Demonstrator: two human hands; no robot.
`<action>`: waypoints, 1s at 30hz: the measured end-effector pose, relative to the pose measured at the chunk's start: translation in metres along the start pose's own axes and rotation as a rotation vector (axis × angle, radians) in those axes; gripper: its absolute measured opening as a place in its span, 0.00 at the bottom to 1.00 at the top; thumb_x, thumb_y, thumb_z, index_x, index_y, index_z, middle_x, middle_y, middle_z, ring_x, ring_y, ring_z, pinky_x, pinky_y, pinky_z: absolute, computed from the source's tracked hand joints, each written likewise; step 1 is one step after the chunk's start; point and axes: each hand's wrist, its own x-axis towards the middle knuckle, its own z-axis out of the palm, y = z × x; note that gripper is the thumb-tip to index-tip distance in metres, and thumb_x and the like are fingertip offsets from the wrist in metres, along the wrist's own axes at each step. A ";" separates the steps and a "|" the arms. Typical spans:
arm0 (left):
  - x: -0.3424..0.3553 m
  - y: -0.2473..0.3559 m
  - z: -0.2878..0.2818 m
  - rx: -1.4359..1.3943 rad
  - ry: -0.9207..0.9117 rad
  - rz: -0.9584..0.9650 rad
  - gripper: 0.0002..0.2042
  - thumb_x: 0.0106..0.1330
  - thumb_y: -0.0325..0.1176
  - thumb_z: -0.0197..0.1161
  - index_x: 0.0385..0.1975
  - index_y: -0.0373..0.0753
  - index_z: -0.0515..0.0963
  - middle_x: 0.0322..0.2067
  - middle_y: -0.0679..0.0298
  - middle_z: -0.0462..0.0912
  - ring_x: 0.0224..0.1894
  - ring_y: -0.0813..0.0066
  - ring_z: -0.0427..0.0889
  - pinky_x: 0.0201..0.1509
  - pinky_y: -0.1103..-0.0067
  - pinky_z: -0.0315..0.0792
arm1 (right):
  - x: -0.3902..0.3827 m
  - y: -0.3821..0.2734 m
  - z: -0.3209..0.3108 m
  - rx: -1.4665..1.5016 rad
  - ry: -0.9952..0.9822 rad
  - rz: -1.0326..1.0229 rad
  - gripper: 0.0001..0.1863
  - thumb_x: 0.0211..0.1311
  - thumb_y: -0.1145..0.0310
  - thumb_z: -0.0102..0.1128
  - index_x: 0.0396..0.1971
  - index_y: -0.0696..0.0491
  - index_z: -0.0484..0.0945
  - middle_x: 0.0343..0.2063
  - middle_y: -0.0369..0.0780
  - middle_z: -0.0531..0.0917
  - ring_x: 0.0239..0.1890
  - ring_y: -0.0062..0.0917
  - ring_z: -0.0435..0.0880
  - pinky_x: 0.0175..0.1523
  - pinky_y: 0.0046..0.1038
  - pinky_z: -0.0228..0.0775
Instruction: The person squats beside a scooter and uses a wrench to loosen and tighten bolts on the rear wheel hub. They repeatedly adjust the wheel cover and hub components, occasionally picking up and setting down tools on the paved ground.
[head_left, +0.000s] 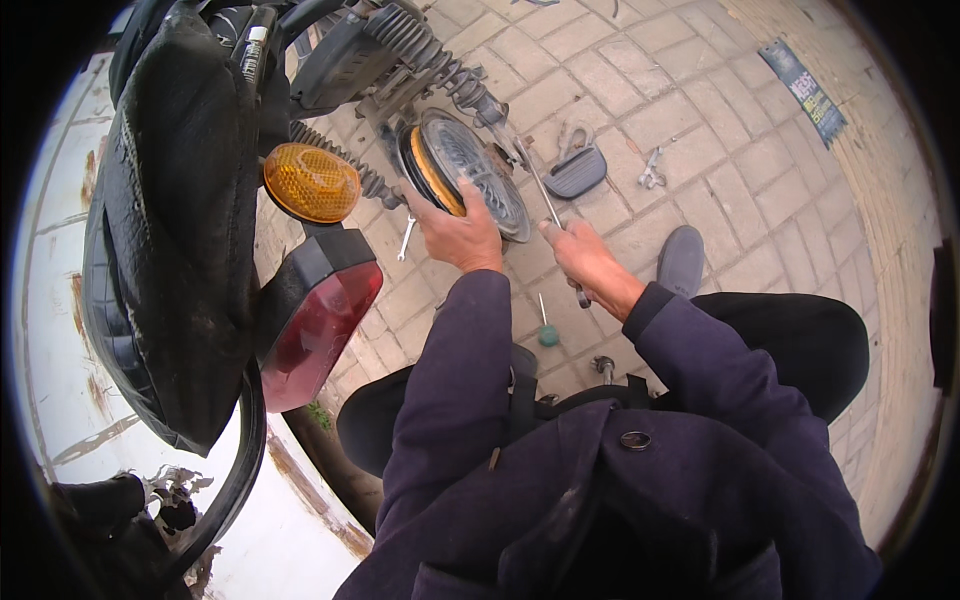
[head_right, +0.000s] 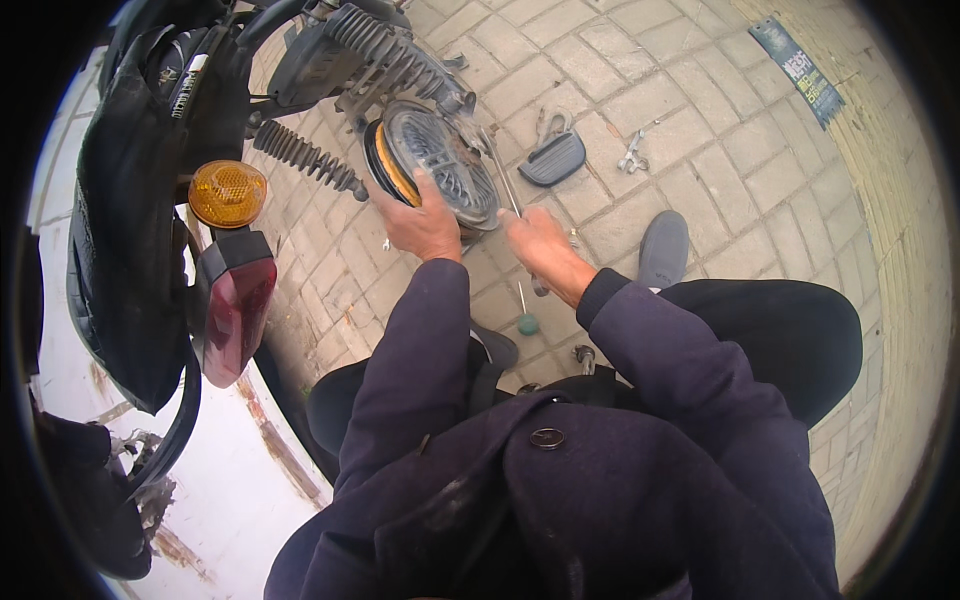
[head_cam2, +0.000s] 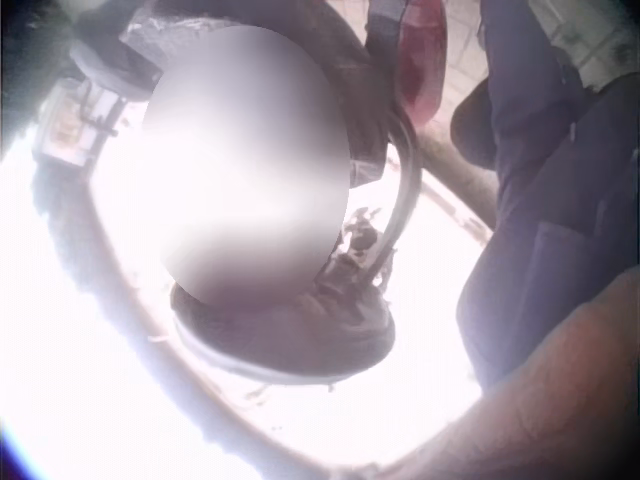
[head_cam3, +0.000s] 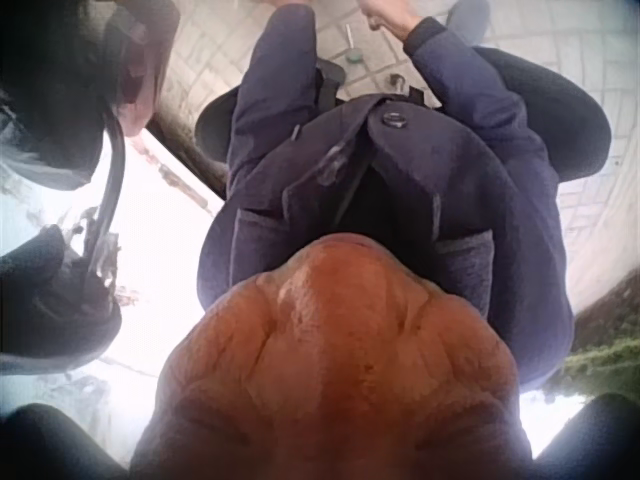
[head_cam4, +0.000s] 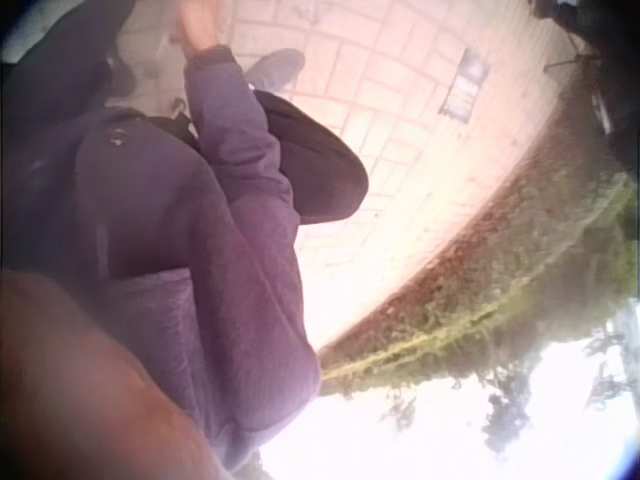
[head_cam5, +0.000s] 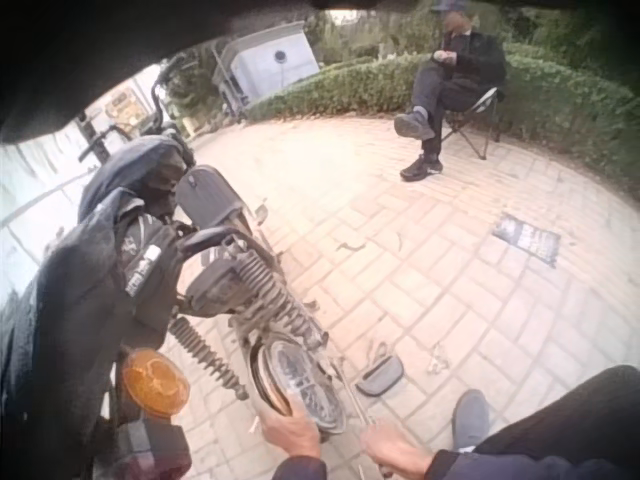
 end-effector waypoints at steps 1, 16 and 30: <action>0.000 0.000 0.000 0.004 0.009 0.015 0.39 0.64 0.47 0.65 0.70 0.30 0.60 0.61 0.40 0.75 0.59 0.42 0.78 0.58 0.59 0.74 | -0.003 -0.019 -0.009 0.277 -0.131 0.128 0.17 0.74 0.56 0.54 0.28 0.52 0.70 0.14 0.35 0.70 0.16 0.24 0.69 0.25 0.36 0.61; 0.003 0.005 -0.005 0.030 -0.022 -0.047 0.36 0.65 0.47 0.65 0.67 0.31 0.64 0.56 0.41 0.79 0.54 0.41 0.81 0.56 0.59 0.73 | -0.007 0.084 -0.035 -0.324 0.154 -0.268 0.29 0.72 0.46 0.54 0.30 0.63 0.78 0.24 0.58 0.80 0.30 0.54 0.80 0.40 0.48 0.69; 0.004 0.009 -0.003 0.009 -0.003 0.041 0.33 0.68 0.40 0.63 0.68 0.28 0.62 0.61 0.40 0.75 0.61 0.44 0.77 0.64 0.63 0.69 | 0.081 0.098 -0.010 -0.317 0.172 -0.418 0.24 0.74 0.48 0.53 0.35 0.58 0.81 0.24 0.55 0.81 0.32 0.56 0.80 0.38 0.49 0.70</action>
